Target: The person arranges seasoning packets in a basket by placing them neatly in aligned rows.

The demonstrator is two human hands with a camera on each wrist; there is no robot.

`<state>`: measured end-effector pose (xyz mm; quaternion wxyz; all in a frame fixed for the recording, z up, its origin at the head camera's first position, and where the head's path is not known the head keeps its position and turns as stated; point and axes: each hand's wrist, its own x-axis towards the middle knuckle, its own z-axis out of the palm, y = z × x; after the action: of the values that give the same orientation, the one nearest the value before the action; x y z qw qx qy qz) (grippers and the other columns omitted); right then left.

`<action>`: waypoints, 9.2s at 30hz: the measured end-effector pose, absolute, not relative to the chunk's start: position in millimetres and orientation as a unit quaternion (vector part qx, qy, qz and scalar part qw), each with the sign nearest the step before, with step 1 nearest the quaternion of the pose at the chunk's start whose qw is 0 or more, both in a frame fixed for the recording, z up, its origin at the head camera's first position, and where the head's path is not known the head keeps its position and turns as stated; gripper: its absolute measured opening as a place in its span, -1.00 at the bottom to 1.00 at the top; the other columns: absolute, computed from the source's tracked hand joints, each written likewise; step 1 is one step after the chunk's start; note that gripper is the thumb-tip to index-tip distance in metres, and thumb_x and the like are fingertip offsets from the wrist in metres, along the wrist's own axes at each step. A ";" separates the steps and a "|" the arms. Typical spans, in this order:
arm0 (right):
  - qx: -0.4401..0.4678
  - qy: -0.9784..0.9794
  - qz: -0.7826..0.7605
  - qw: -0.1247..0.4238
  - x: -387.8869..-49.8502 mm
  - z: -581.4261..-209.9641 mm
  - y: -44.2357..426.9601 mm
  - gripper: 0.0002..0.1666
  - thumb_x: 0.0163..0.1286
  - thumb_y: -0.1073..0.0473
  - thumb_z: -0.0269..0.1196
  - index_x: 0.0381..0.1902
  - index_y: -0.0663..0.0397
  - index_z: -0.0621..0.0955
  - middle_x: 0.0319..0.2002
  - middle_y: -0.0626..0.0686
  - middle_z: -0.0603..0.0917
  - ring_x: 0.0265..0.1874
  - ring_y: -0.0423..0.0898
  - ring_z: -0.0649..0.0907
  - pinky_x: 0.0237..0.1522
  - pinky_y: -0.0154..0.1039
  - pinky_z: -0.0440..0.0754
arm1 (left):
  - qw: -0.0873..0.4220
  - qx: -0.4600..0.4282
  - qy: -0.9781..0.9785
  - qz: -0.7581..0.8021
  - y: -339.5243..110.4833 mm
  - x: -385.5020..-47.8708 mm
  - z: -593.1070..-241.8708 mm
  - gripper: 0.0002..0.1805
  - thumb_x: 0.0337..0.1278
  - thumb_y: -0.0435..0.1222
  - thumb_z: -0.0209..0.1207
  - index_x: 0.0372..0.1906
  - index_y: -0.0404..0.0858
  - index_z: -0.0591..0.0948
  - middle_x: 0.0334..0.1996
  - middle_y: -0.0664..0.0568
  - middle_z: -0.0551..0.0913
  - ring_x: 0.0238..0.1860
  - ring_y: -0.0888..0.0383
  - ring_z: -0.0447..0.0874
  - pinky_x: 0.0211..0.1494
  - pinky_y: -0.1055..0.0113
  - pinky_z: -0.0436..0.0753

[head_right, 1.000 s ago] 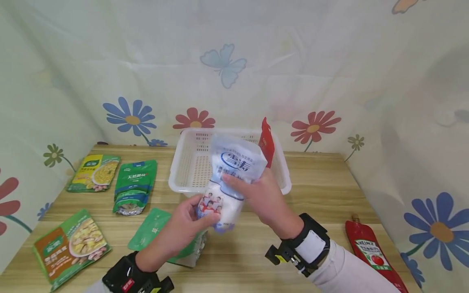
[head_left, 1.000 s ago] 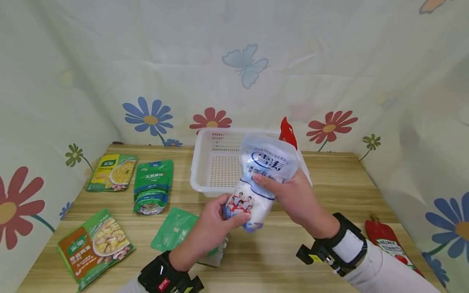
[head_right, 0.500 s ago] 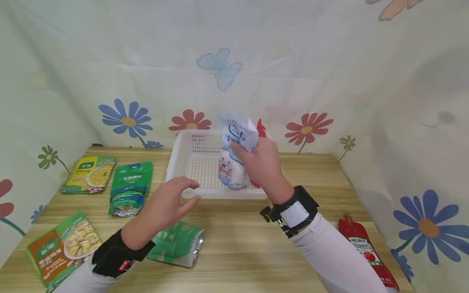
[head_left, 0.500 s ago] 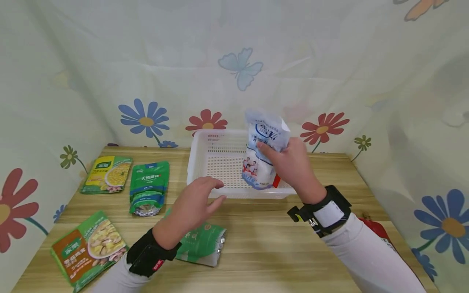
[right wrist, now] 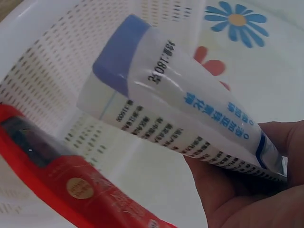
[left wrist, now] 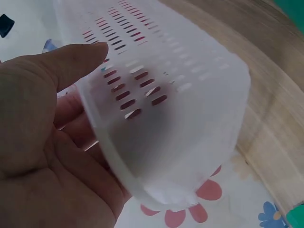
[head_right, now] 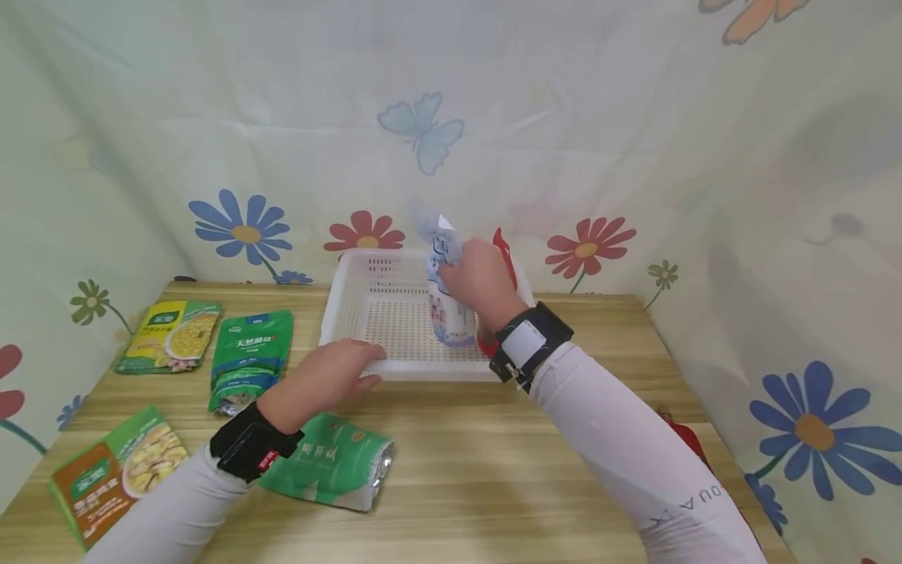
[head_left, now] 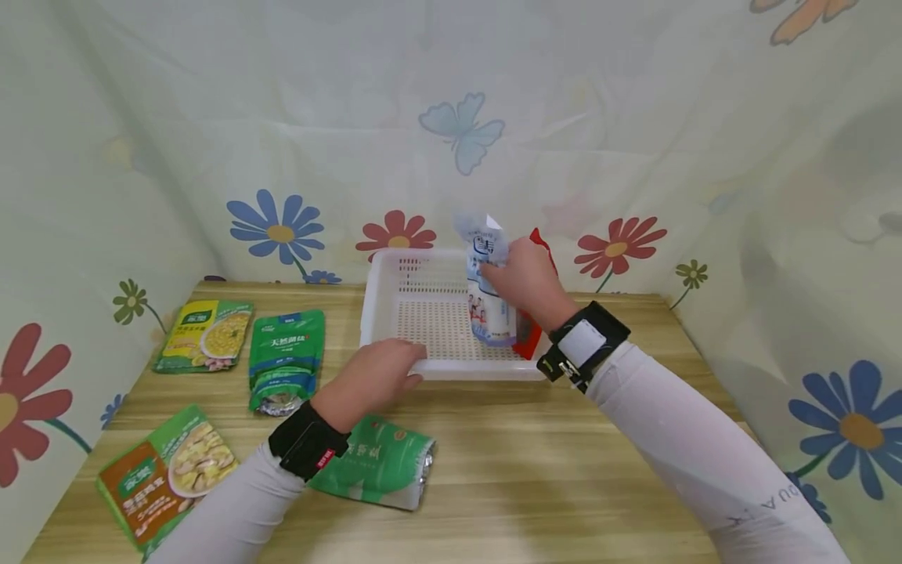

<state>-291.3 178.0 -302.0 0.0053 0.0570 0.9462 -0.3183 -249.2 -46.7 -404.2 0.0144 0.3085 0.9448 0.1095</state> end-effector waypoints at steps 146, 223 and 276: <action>0.018 0.984 -0.173 -0.034 -267.6 -391.0 217.2 -0.61 0.32 -0.02 0.44 -0.19 0.23 0.69 -0.38 0.14 0.75 -0.48 0.01 0.67 -0.31 -0.18 0.68 | -0.052 0.308 0.946 0.086 -46.9 -253.3 -428.2 -0.89 0.26 -0.17 0.35 -0.25 -0.10 0.70 -0.37 0.10 0.77 -0.43 0.22 0.63 -0.39 0.19 0.63; -0.259 0.954 -0.075 -0.128 -237.9 -440.1 260.6 -0.65 0.16 0.01 0.56 -0.17 0.07 0.78 -0.32 0.01 0.82 -0.49 -0.14 0.67 -0.31 -0.23 0.71 | -0.049 0.328 0.934 0.137 -55.5 -254.8 -428.3 -0.82 0.32 -0.25 0.33 -0.04 -0.14 0.72 -0.13 0.06 0.80 -0.17 0.13 0.74 -0.02 0.16 0.72; -0.251 0.954 -0.095 -0.132 -237.5 -441.2 262.2 -0.66 0.12 0.02 0.59 -0.19 0.03 0.79 -0.33 -0.02 0.82 -0.49 -0.17 0.65 -0.29 -0.23 0.75 | 0.255 0.012 0.939 0.231 -165.9 -210.9 -443.1 -0.32 0.14 0.18 0.35 -0.26 -0.45 0.57 -0.45 -0.02 0.47 -0.41 0.10 0.47 -0.40 0.28 0.46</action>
<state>-237.5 262.2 -441.2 -0.1320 -0.2512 0.9542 -0.0946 -210.9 -165.9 -443.1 0.2550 0.0120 0.9388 0.2312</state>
